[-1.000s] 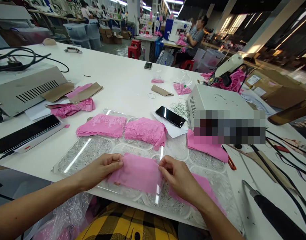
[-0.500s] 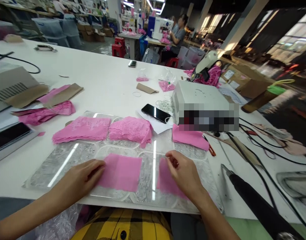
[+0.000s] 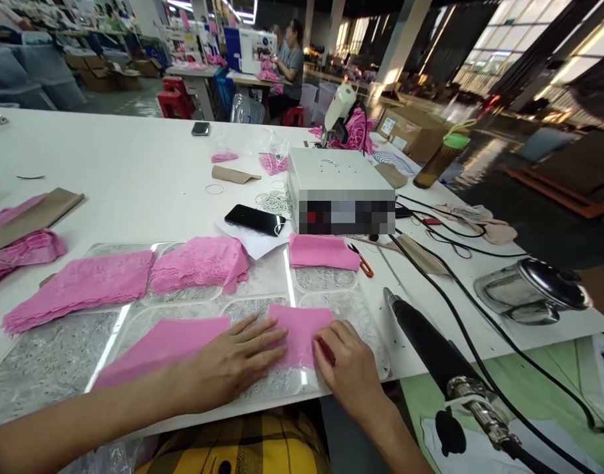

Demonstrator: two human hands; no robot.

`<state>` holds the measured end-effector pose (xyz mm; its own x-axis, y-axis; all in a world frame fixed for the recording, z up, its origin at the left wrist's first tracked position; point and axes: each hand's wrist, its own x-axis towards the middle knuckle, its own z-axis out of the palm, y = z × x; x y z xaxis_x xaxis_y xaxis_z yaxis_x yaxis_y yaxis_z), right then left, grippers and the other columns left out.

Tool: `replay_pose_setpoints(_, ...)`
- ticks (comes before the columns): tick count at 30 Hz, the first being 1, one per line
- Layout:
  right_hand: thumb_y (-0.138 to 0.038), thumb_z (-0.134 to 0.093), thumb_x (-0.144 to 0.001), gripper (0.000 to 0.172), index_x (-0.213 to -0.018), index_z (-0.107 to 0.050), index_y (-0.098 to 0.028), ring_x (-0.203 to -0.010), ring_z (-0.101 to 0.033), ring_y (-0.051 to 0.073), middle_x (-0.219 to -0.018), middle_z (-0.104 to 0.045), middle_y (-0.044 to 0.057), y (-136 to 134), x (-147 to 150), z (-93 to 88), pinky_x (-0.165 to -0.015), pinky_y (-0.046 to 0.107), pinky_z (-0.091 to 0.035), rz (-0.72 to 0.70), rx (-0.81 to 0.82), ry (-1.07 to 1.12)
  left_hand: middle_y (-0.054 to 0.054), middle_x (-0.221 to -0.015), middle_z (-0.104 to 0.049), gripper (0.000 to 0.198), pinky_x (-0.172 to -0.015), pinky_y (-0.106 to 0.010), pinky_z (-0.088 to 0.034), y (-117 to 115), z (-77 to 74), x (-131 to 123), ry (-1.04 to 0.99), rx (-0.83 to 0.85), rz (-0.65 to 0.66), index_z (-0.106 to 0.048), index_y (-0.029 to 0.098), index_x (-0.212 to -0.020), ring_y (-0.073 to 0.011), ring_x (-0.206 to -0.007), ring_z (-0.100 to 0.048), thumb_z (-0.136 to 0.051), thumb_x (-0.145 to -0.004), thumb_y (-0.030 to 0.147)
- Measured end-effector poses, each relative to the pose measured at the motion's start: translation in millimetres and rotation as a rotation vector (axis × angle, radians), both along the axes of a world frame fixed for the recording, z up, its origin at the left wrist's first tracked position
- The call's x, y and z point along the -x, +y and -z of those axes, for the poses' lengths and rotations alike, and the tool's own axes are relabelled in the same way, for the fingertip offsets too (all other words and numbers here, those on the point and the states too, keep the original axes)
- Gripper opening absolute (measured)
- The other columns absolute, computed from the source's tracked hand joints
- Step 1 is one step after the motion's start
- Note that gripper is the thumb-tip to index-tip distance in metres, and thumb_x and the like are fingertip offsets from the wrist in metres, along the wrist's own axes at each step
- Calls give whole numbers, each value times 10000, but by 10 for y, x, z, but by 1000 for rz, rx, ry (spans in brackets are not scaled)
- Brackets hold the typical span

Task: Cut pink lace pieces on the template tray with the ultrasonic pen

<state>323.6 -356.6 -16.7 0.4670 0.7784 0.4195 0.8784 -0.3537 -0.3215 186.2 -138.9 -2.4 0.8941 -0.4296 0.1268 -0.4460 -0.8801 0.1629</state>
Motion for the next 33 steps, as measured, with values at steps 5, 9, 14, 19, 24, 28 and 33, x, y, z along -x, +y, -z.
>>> replay_pose_setpoints(5, -140, -534, -901, 128, -795, -548, -211, -665, -537, 132, -718, -585, -4, -163, -47, 8, -608, 253, -448, 95, -98, 41, -64, -1505, -441, 413, -1148, -514, -332, 2, 69, -63, 36, -76, 23, -463, 188, -1439, -315, -1398, -400, -388, -1045, 286)
replay_pose_setpoints(9, -226, -619, -869, 55, -895, -583, -194, -756, -560, 162, -808, -623, 27, -52, 72, -17, -659, 274, -461, 84, -97, 43, -83, -1507, -431, 436, -1120, -514, -363, 15, 42, -33, 9, -144, 42, -427, 195, -1465, -323, -1394, -405, -413, -1036, 275)
replay_pose_setpoints(14, -139, -534, -875, 147, -740, -541, -196, -670, -515, 147, -689, -571, 6, 89, 124, 57, -609, 269, -416, 148, -65, -20, -47, -1529, -404, 473, -1157, -479, -317, 28, 48, -21, -25, -190, 44, -399, 235, -1483, -296, -1405, -393, -457, -1014, 253)
replay_pose_setpoints(19, -208, -533, -899, 170, -730, -551, -202, -594, -541, 130, -646, -575, -7, -296, -67, 119, -532, 246, -410, 395, -143, -32, -58, -1513, -438, 488, -1180, -489, -273, 60, 48, 12, -35, -171, 54, -375, 225, -1496, -279, -1418, -374, -435, -1012, 208)
replay_pose_setpoints(24, -230, -541, -903, 125, -791, -595, -212, -483, -549, 110, -605, -604, -25, -605, -84, 130, -479, 234, -449, 480, -240, -28, -74, -1460, -509, 433, -1211, -499, -206, 114, 15, -62, -68, -78, 89, -469, 214, -1431, -243, -1397, -411, -411, -1006, 153)
replay_pose_setpoints(28, -170, -549, -886, 103, -901, -633, -226, -649, -646, 136, -769, -674, 15, -663, 27, 173, -609, 254, -539, 398, -281, -30, -87, -1460, -504, 400, -1222, -488, -184, 46, -86, -367, -16, -9, 209, -500, 167, -1401, -240, -1406, -402, -362, -1026, 159)
replay_pose_setpoints(33, -100, -608, -843, 246, -1043, -650, -236, -804, -676, 162, -885, -670, 39, -716, 117, 260, -727, 291, -567, 298, -298, -56, -72, -1507, -435, 447, -1230, -498, -143, -151, -157, -836, 127, 1, 359, -397, 189, -1481, -246, -1458, -297, -398, -1036, 237)
